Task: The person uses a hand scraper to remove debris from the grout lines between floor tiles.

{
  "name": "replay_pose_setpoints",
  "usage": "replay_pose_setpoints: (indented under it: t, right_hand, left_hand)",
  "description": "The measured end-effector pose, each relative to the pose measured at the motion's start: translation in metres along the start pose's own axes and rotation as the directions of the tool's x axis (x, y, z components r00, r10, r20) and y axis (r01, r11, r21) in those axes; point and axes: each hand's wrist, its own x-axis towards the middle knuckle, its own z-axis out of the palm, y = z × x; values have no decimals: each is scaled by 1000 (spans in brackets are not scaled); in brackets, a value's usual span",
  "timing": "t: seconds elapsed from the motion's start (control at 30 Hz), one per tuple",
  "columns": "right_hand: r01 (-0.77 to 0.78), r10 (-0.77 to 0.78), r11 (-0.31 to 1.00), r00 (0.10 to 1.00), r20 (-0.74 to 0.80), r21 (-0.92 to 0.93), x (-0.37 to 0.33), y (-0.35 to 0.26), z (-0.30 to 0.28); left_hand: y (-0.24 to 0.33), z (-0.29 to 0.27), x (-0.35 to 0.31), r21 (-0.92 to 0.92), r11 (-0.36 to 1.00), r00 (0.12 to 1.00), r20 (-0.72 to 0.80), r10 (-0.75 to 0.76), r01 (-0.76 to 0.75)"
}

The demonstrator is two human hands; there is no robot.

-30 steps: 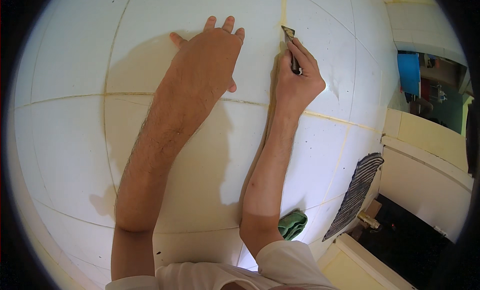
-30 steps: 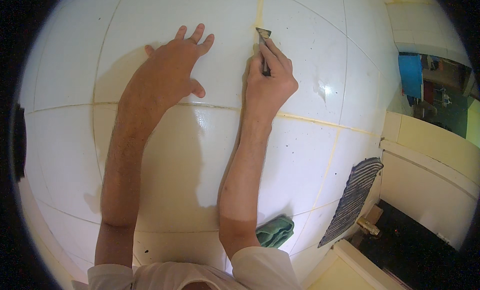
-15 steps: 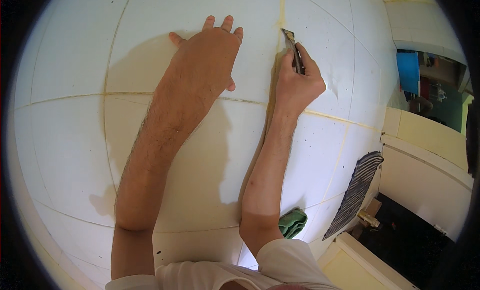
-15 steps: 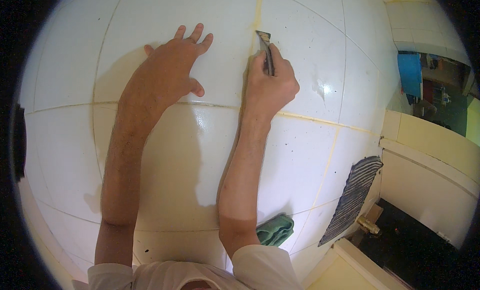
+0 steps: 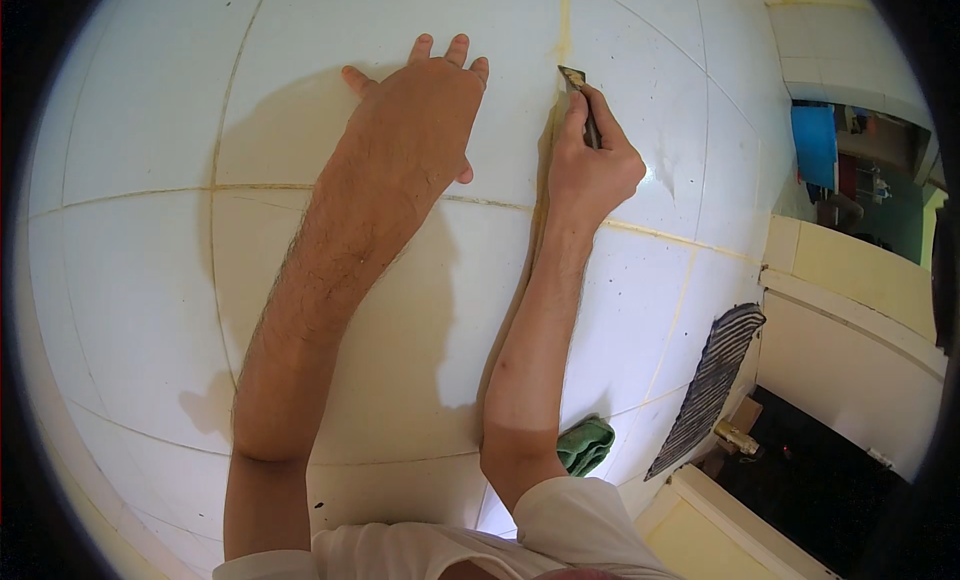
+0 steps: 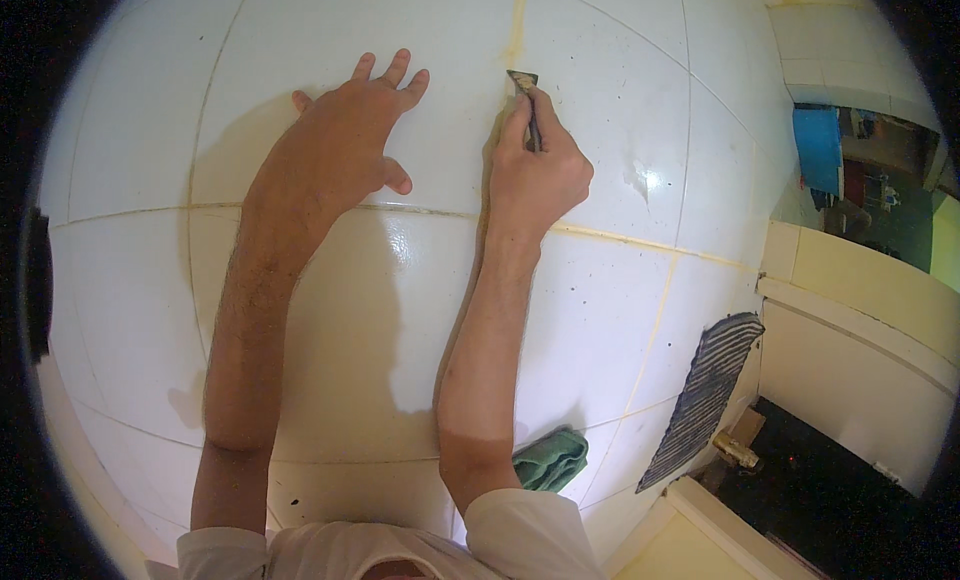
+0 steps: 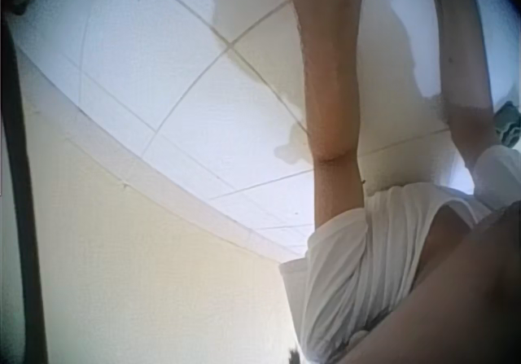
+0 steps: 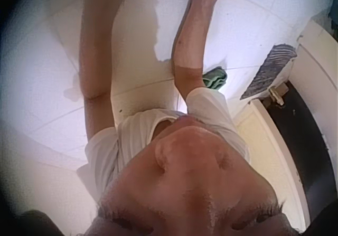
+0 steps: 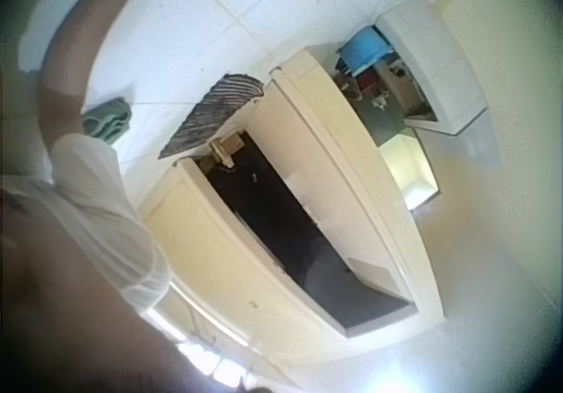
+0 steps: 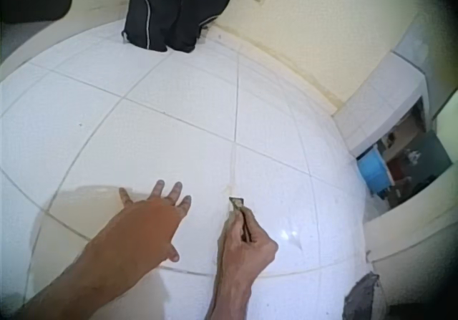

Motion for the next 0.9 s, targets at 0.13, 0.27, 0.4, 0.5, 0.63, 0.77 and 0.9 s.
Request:
replay_pose_setpoints:
  t: [0.13, 0.27, 0.4, 0.5, 0.63, 0.77, 0.9]
  right_hand:
    - [68, -66, 996, 997, 31, -66, -1, 2, 2]
    - [38, -37, 999, 999, -38, 34, -1, 4, 3]
    - [78, -71, 989, 996, -62, 125, 2, 9, 6]
    - [130, -125, 982, 991, -45, 134, 2, 9, 7]
    - [194, -182, 975, 977, -108, 112, 3, 13, 9]
    - [151, -132, 977, 983, -128, 151, 2, 16, 11]
    - [154, -133, 977, 981, -143, 148, 2, 13, 9]
  left_hand:
    - [-2, 1, 0, 2, 1000, 1000, -3, 5, -5]
    - [0, -2, 1, -16, 1000, 1000, 22, -1, 2]
    - [-1, -2, 0, -15, 1000, 1000, 6, 7, -7]
    - [-2, 1, 1, -1, 1000, 1000, 8, 5, -5]
    - [-1, 1, 3, -4, 1000, 1000, 16, 4, -4]
    - [0, -3, 2, -6, 1000, 999, 33, -12, 12]
    - [-2, 1, 2, -12, 1000, 1000, 3, 5, -5]
